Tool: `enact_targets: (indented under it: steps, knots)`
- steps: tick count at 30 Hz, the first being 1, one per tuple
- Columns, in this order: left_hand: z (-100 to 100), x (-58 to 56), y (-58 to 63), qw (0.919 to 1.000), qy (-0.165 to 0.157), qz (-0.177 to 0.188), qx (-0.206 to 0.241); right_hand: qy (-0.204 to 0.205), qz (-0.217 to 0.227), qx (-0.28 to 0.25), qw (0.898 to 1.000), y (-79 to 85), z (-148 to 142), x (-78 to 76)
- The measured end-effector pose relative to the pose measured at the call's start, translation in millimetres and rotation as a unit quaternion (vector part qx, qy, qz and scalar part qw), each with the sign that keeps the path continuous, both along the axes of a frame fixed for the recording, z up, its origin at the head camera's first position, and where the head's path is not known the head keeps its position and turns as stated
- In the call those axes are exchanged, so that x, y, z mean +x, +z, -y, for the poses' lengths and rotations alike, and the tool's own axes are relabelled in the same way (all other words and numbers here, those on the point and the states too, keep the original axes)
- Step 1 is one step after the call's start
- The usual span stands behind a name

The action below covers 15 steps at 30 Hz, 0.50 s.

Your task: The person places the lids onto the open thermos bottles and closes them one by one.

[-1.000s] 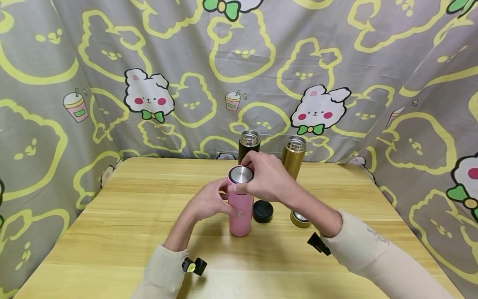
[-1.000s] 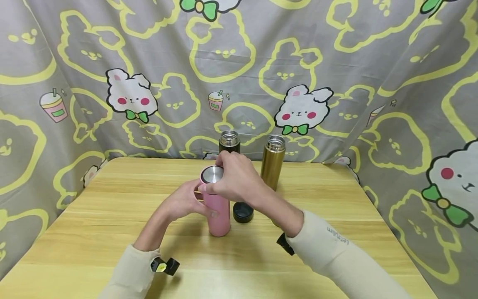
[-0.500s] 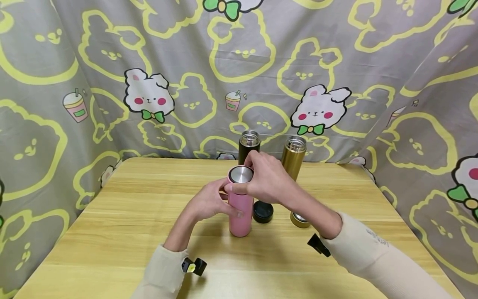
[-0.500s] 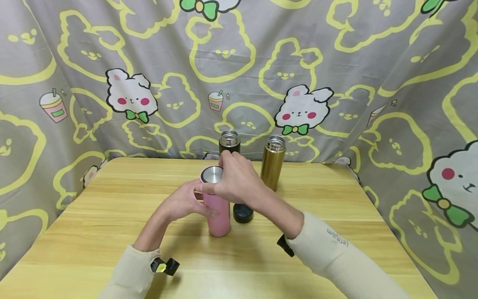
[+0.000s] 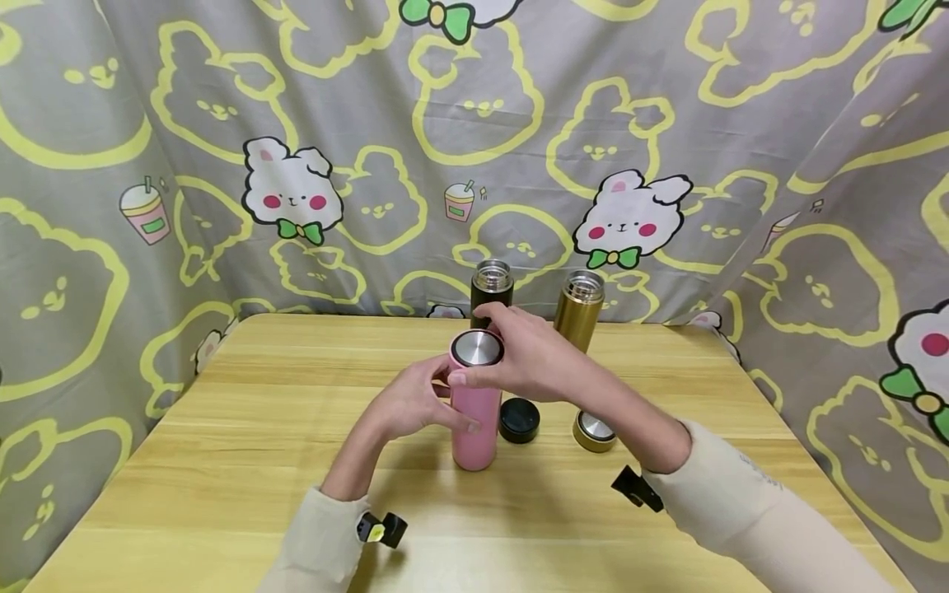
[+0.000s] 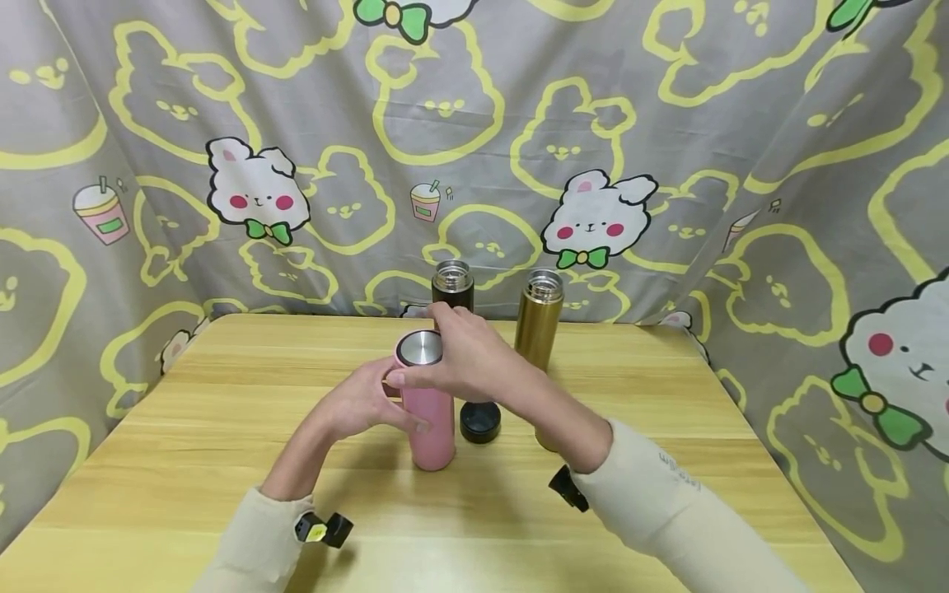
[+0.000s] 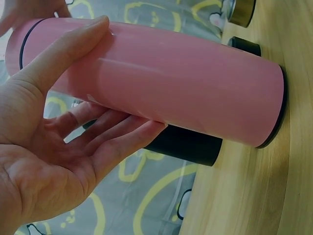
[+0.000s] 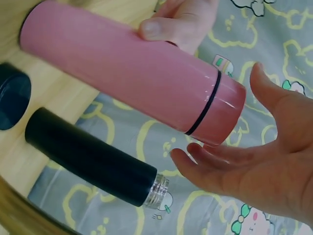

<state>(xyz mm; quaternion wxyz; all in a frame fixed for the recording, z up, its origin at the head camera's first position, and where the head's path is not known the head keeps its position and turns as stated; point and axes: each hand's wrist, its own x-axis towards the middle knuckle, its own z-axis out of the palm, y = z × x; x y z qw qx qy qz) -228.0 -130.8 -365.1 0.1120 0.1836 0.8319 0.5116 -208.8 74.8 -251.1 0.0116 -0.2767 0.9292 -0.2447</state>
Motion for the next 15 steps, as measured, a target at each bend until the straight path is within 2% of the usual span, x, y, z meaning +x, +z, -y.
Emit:
enact_targets:
  steps: [7,15]
  knots:
    - [-0.4,0.0,0.2,1.0000,-0.006,-0.008,0.000,0.055,0.058,0.006,0.997,9.7,-3.5,-4.7]
    - [0.4,0.7,0.8,0.9998,-0.013,0.004,0.015,0.046,0.054,-0.007,0.997,8.3,-4.0,-5.2]
